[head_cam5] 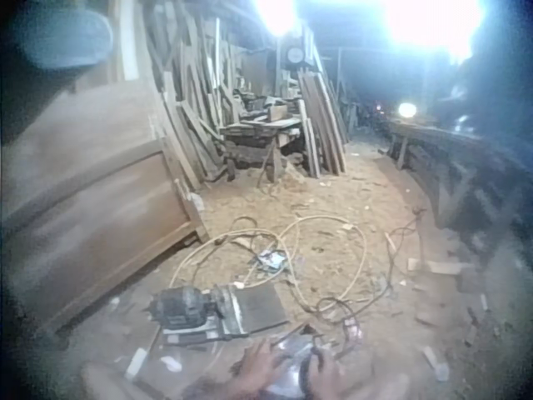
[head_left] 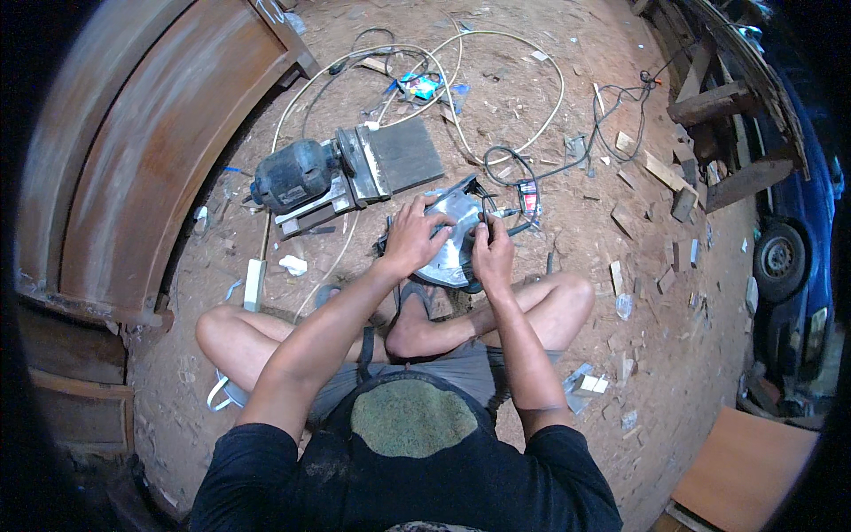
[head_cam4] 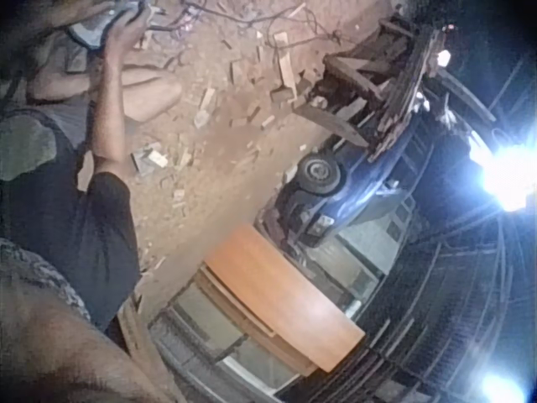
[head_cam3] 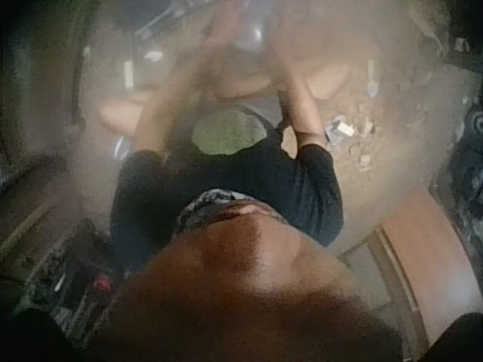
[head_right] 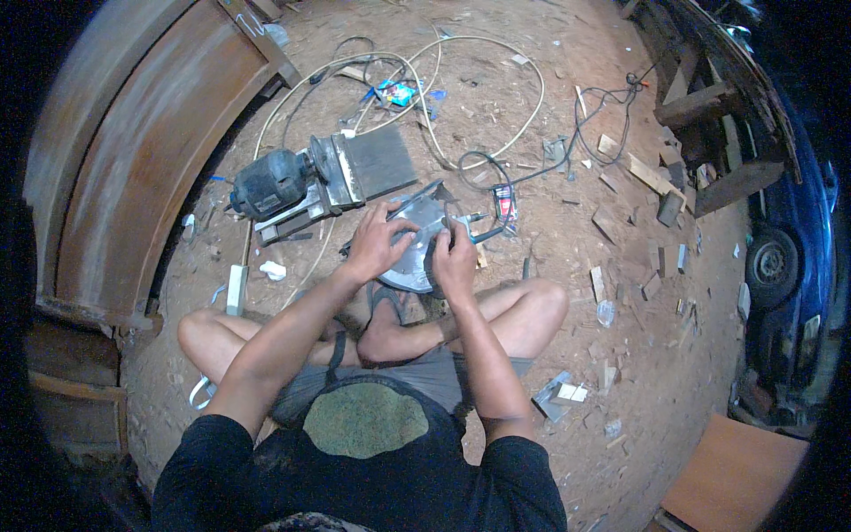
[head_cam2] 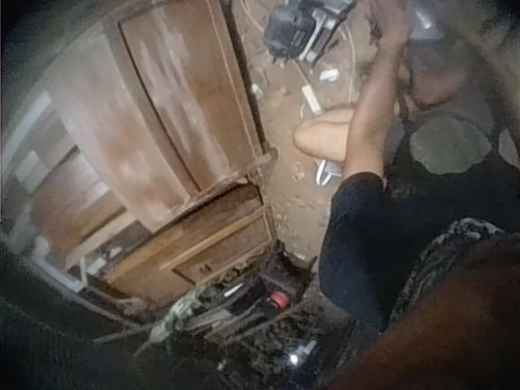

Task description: The person disassembles a circular saw, cleans the blade with a brush and liquid from a bucket, and reassembles the saw. The person handles the saw body, blade, and power cord throughout the process.

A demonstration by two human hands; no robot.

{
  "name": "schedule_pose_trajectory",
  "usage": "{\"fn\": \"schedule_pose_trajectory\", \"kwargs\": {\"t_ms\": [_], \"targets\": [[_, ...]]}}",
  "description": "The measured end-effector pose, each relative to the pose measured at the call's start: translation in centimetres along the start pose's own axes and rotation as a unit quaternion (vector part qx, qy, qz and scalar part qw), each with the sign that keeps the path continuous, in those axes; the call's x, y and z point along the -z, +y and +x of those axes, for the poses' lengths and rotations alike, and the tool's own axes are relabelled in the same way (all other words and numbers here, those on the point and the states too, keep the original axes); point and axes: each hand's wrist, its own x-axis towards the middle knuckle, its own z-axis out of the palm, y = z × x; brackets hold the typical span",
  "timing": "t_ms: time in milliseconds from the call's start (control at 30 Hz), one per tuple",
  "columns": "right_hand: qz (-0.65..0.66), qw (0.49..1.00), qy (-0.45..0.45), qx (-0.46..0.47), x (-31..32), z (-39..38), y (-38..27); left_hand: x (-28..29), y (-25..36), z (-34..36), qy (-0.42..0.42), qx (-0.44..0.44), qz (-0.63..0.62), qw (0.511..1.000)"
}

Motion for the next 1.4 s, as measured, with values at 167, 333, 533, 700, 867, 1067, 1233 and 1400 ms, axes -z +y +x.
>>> {"fn": "schedule_pose_trajectory", "kwargs": {"t_ms": [167, 333, 533, 700, 867, 1067, 1233, 1400], "targets": [[0.005, 1.0, -0.013, -0.004, -0.1, -0.2, 0.2, 0.0, 0.3, 0.2, -0.013, 0.058, 0.01, 0.998], [0.003, 1.0, -0.001, 0.001, 0.1, -0.5, 0.3, 0.3, 0.4, -0.2, -0.005, 0.018, -0.011, 1.0], [-0.005, 1.0, -0.016, 0.004, -0.1, -0.5, 0.0, 0.1, 0.1, -0.1, -0.015, 0.055, -0.018, 0.998], [-0.021, 0.999, 0.003, 0.03, -0.2, -0.6, -0.2, 0.2, 0.7, -0.4, 0.005, 0.035, -0.017, 0.999], [-0.01, 1.0, -0.002, 0.026, -0.3, -0.4, -0.1, 0.0, -0.4, -0.2, -0.003, 0.043, -0.065, 0.997], [-0.054, 0.998, -0.005, 0.039, -0.3, -0.7, -1.2, 0.2, 0.8, -0.2, 0.018, 0.059, -0.028, 0.998], [-0.062, 0.997, -0.008, 0.034, -0.2, -0.4, -1.5, 0.8, 0.0, -0.4, -0.004, 0.018, -0.043, 0.999], [-0.061, 0.997, -0.016, 0.035, -0.5, -0.6, -1.7, 0.4, -0.3, -0.4, 0.0, 0.055, -0.057, 0.997]]}}
